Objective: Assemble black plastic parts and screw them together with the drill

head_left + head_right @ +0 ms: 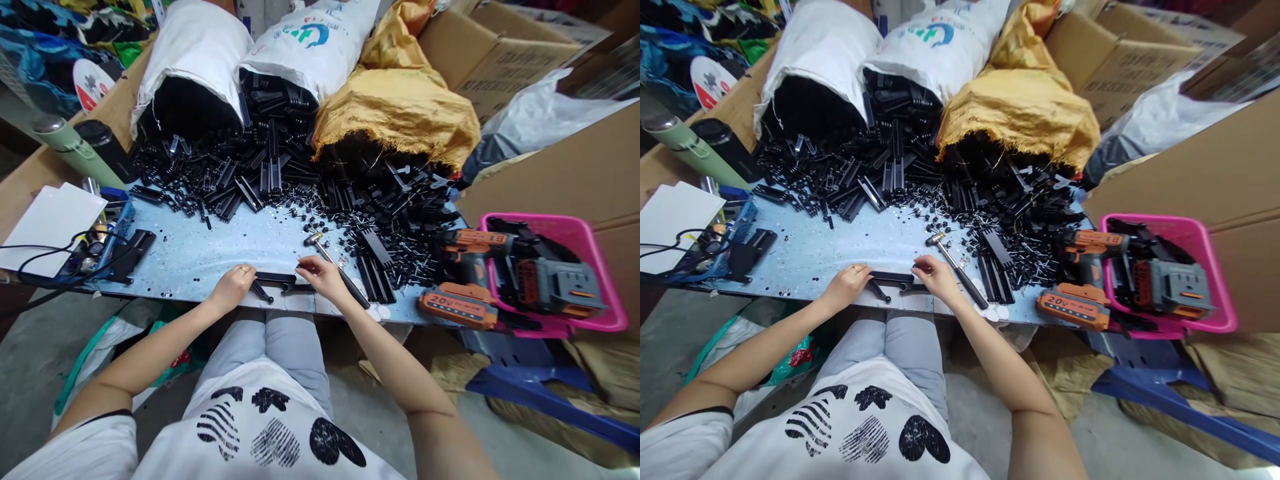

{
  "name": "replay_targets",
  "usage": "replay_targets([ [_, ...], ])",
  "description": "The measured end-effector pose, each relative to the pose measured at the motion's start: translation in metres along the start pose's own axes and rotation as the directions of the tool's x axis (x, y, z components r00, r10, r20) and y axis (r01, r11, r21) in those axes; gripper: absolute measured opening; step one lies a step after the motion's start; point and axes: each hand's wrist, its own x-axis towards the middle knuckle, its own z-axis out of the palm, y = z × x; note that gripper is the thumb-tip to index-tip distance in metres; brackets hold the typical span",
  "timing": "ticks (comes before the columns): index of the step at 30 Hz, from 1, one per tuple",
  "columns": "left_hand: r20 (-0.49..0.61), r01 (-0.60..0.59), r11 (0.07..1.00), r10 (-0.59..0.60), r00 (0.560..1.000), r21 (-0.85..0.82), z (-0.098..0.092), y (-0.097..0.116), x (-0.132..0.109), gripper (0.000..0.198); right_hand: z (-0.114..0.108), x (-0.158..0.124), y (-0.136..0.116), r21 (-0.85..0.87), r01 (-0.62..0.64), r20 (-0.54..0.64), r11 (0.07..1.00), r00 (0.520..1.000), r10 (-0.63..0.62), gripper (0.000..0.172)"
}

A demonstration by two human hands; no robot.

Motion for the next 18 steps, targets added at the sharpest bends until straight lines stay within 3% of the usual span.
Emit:
replay_targets([
  [4, -0.187, 0.053, 0.988, -0.080, 0.979, -0.144, 0.015, -0.002, -0.007, 0.023, 0.004, -0.006, 0.004, -0.038, -0.027, 0.023, 0.999, 0.999, 0.028, 0.029],
  [10, -0.175, 0.037, 0.973, -0.078, 0.981, -0.229, 0.019, -0.011, -0.004, 0.025, 0.005, -0.009, 0.002, -0.135, 0.067, 0.060, 0.989, 0.996, -0.059, 0.026],
  [14, -0.128, -0.047, 0.981, 0.023, 0.992, -0.190, 0.017, -0.018, -0.001, 0.025, 0.007, -0.013, 0.002, -0.169, 0.135, 0.045, 0.976, 0.991, -0.129, 0.027],
  [18, -0.147, -0.124, 0.981, 0.102, 0.984, -0.149, 0.018, -0.025, -0.004, 0.023, 0.012, -0.015, 0.007, -0.223, 0.158, 0.023, 0.962, 0.987, -0.157, 0.029],
])
